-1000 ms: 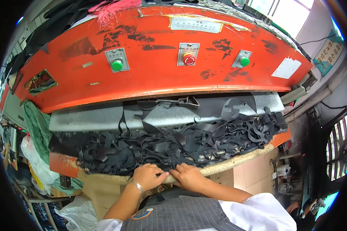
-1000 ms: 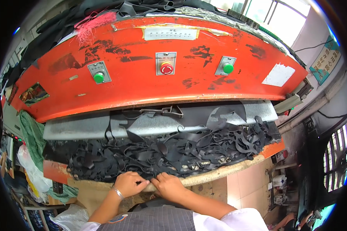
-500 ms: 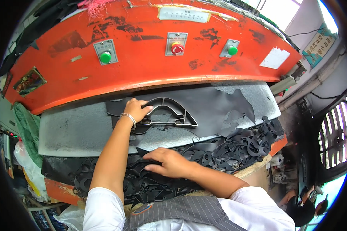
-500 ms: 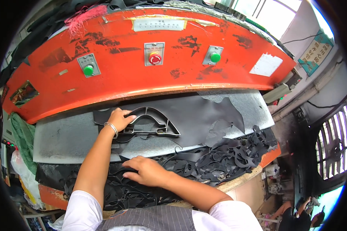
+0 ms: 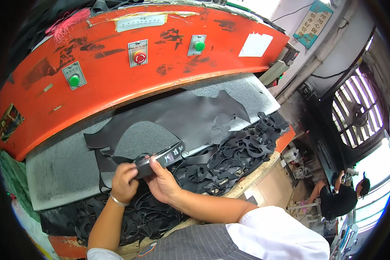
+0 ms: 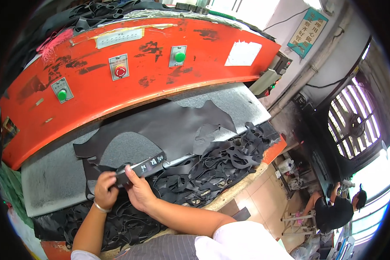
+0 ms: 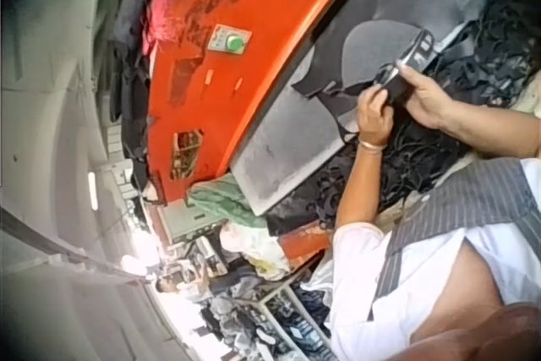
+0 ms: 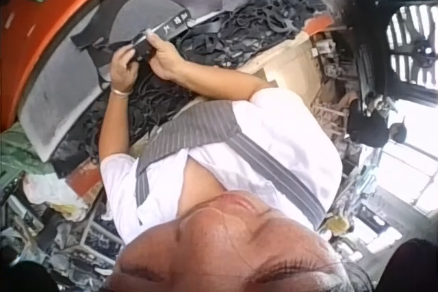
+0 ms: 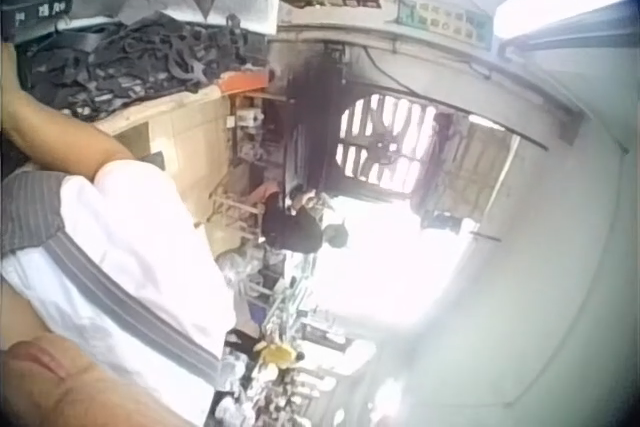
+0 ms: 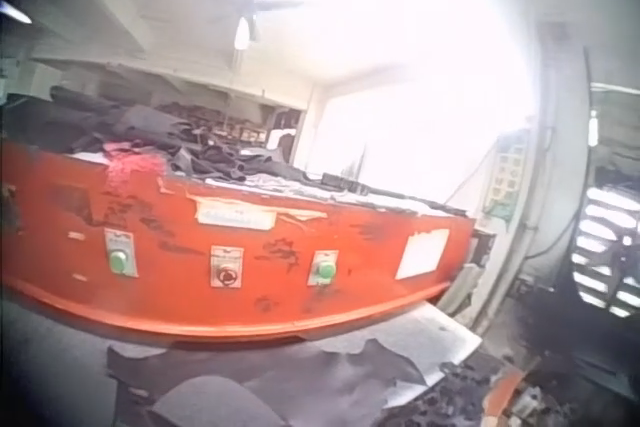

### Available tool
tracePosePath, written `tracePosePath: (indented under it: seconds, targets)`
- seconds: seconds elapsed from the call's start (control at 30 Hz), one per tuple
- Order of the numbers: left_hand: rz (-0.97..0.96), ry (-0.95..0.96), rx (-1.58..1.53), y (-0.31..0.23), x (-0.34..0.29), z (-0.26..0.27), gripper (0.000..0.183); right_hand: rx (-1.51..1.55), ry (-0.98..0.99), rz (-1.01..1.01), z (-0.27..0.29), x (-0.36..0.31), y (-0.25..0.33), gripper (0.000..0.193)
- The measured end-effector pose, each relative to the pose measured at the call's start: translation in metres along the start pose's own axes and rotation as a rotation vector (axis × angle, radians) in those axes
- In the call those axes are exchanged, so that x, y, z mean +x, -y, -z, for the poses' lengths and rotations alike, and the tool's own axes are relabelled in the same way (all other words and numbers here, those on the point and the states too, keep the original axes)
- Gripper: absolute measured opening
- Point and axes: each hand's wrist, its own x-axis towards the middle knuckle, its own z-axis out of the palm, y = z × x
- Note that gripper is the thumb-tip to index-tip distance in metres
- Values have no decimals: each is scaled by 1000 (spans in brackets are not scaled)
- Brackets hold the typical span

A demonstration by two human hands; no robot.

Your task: Cutting shoe components from a sheet of material using a hydraulic press and a metal die.

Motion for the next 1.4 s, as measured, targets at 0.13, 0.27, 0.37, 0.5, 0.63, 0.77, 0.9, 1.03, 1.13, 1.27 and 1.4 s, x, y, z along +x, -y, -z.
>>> tracePosePath:
  seconds: [0.13,0.27,0.37,0.5,0.63,0.77,0.9,1.03,1.13,1.27,1.4]
  targets:
    - [120,312,-231,-41,8,18,58,52,-54,-24,9,-24,8,36]
    - [306,309,-64,-33,26,28,61,-196,2,-84,17,-61,40,51]
    - [591,664,432,-1,23,16,59,-491,61,-169,11,-73,79,74]
    - [758,703,612,16,25,3,59,-358,59,-209,20,-90,146,52]
    - [949,624,676,1,26,10,57,-975,248,-377,9,-76,246,62]
    - [757,103,655,-21,50,-31,37,-2111,713,174,14,-41,316,62]
    - [871,36,193,-63,100,-139,32,-2308,818,334,38,21,327,66]
    - [1043,-4,225,-77,98,-221,34,-2368,930,548,77,62,301,53]
    - [1009,-84,355,-79,82,-251,31,-2352,993,546,89,66,290,55]
    - [912,-77,439,-78,83,-267,27,-2363,950,602,104,73,291,63]
    - [887,-52,457,-74,80,-259,25,-2161,942,698,113,79,313,88]
